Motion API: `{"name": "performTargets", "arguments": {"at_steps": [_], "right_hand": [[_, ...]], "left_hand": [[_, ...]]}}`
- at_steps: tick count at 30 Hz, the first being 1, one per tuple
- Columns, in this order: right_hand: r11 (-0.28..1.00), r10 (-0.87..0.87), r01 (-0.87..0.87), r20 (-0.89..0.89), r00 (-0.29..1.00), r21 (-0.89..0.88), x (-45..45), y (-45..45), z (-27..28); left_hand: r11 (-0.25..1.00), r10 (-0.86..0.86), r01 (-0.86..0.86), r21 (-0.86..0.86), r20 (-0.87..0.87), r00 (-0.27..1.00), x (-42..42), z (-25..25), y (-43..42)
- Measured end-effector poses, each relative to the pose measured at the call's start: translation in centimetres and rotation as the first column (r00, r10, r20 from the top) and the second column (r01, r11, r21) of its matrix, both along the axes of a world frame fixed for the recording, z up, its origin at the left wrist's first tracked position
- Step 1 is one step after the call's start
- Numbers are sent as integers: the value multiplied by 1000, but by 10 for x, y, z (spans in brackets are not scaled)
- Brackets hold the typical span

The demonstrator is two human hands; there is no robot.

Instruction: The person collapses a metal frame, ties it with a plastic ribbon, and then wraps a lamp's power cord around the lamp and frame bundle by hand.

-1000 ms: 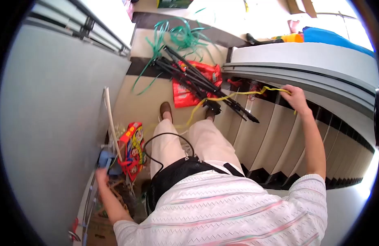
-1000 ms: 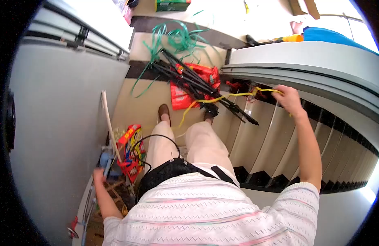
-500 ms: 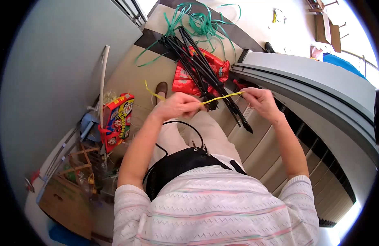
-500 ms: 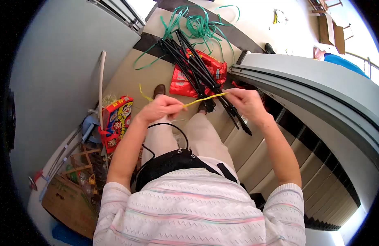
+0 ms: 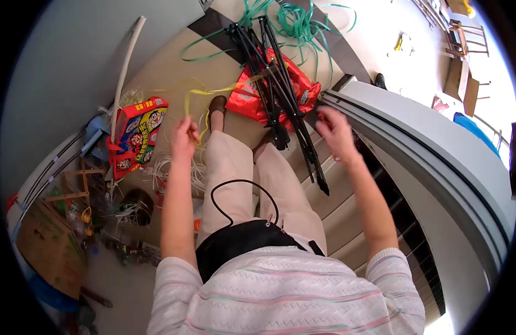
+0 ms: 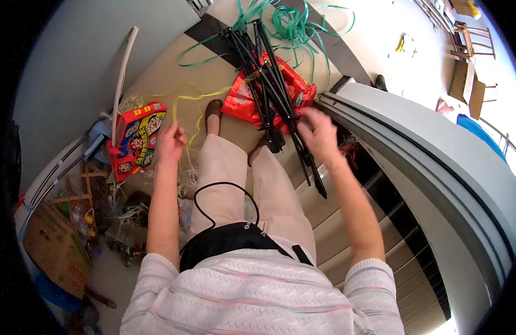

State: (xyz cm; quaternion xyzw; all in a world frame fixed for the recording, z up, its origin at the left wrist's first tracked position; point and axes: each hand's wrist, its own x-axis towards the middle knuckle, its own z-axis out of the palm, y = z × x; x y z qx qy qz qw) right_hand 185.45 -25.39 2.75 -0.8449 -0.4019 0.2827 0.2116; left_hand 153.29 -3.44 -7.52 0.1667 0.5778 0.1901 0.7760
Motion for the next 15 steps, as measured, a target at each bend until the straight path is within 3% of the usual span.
{"name": "performTargets", "arguments": {"at_steps": [3, 5, 7, 12, 15], "right_hand": [[943, 4, -79, -226, 974, -323, -53, -46, -49], [929, -53, -57, -285, 957, -367, -81, -87, -75], [878, -233, 21, -389, 891, -478, -100, -100, -77], [818, -395, 120, -396, 829, -563, -102, -104, -107], [815, -431, 173, -380, 819, -553, -94, -106, -138]], "left_hand": [[988, 148, -153, -23, -137, 979, -17, -26, 6], [997, 65, -70, -41, -123, 990, -15, -48, 4], [997, -27, 19, -70, -109, 994, -4, -69, 1], [957, -234, 218, -189, -65, 970, 41, -125, -25], [950, -223, 213, -228, -21, 975, 61, -139, -46]]}}
